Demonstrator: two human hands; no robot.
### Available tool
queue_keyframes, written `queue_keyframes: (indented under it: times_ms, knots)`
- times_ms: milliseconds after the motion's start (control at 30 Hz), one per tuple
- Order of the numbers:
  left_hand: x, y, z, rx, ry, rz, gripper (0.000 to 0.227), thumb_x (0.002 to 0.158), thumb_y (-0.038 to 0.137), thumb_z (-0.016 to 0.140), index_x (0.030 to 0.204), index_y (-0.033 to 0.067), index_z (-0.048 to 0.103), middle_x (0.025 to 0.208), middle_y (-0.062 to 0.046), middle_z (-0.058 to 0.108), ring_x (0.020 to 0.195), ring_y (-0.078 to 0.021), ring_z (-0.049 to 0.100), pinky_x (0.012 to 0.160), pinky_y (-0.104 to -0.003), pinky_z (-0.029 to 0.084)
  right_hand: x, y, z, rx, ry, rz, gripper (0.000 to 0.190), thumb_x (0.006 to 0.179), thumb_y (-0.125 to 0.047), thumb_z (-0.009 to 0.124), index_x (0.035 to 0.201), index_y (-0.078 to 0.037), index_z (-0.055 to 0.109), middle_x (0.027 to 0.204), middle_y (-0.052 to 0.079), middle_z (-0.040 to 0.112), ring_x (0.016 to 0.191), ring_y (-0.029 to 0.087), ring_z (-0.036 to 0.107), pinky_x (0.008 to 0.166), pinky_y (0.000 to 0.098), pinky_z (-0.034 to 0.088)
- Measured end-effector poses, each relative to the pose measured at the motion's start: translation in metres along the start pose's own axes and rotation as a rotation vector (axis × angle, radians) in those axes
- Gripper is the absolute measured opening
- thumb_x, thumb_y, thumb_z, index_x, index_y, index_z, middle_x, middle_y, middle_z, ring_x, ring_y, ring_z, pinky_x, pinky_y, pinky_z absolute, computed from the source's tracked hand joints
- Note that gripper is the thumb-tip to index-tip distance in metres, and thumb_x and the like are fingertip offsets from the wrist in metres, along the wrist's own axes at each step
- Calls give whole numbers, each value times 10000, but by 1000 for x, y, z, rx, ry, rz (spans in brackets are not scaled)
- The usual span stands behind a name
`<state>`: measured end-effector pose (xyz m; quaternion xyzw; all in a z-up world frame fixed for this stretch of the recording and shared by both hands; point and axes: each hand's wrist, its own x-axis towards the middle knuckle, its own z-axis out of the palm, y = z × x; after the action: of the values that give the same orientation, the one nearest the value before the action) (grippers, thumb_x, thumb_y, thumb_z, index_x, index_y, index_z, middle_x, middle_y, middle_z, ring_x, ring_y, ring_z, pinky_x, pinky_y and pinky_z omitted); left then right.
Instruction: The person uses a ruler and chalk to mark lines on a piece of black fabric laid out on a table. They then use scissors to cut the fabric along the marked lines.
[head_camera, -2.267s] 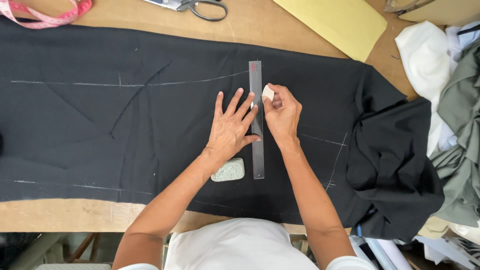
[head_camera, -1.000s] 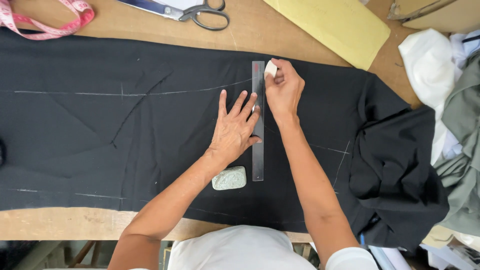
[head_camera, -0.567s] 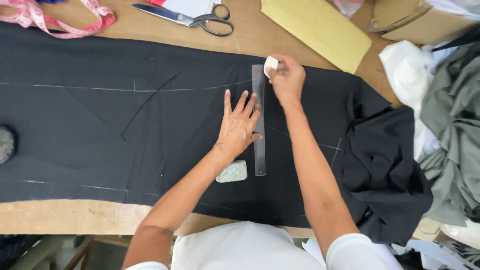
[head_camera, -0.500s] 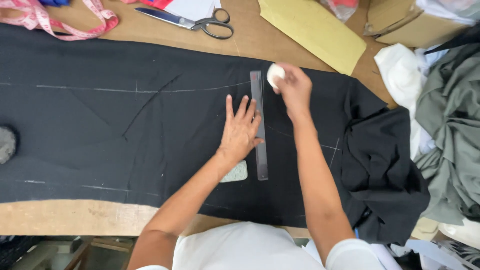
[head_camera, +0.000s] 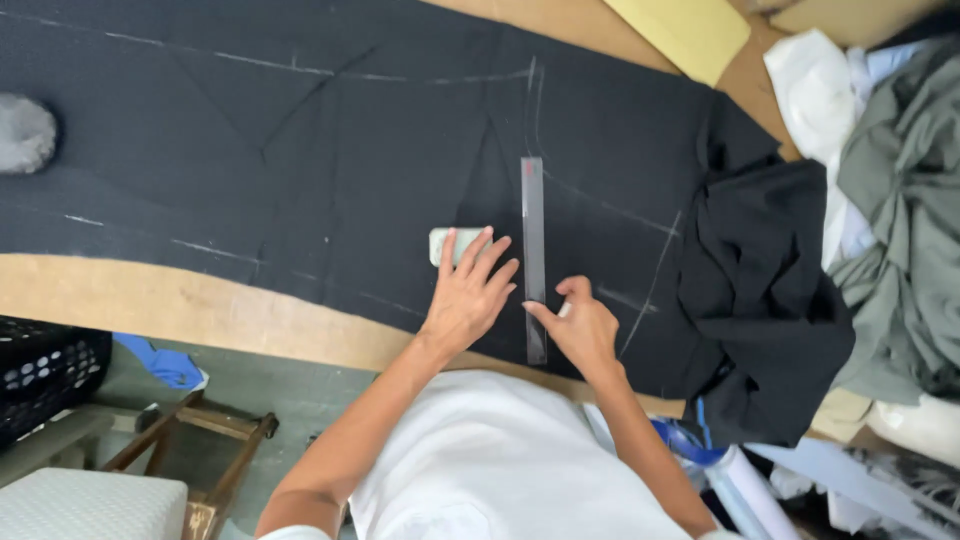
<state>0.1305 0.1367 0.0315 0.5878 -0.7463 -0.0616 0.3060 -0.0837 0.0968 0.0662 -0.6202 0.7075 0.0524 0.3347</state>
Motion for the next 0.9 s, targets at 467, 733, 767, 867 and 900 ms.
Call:
queue_keyframes:
  times_ms: [467,733,767,867,900]
  knots:
    - [-87,76,19,71,-358,-4,932,1040,710,461,1745,133,260,1833,-121,187,1684,-273,175,1387,-535,34,8,42,23,180,-3,-131,316,744,-427,929,893,-203,763,876,46,821,970,316,796,838,455,592]
    - [-99,109,47,14,-421,135,878,1055,710,411,1756,213,234,1839,-63,171,1690,-259,146,1381,-544,19,19,164,-7,400,288,-311,95,880,-246,885,905,-216,799,860,64,791,936,317,764,841,399,573]
    - [-100,111,50,4,-424,157,871,1054,715,404,1755,227,234,1839,-49,170,1691,-249,145,1382,-542,13,20,185,-13,352,347,-242,57,926,-271,859,953,-236,823,902,43,802,975,328,759,873,427,583]
    - [-101,119,63,-24,-407,205,853,1057,697,423,1752,233,255,1832,-40,204,1685,-244,184,1383,-541,37,19,255,-28,439,462,-148,55,938,-184,825,954,-235,813,936,47,785,995,265,740,935,392,556]
    - [-102,123,65,-30,-415,203,853,1057,697,423,1752,233,255,1832,-40,204,1685,-244,184,1383,-541,37,15,266,-31,438,458,-139,55,938,-184,825,954,-235,813,936,47,785,995,265,740,935,392,556]
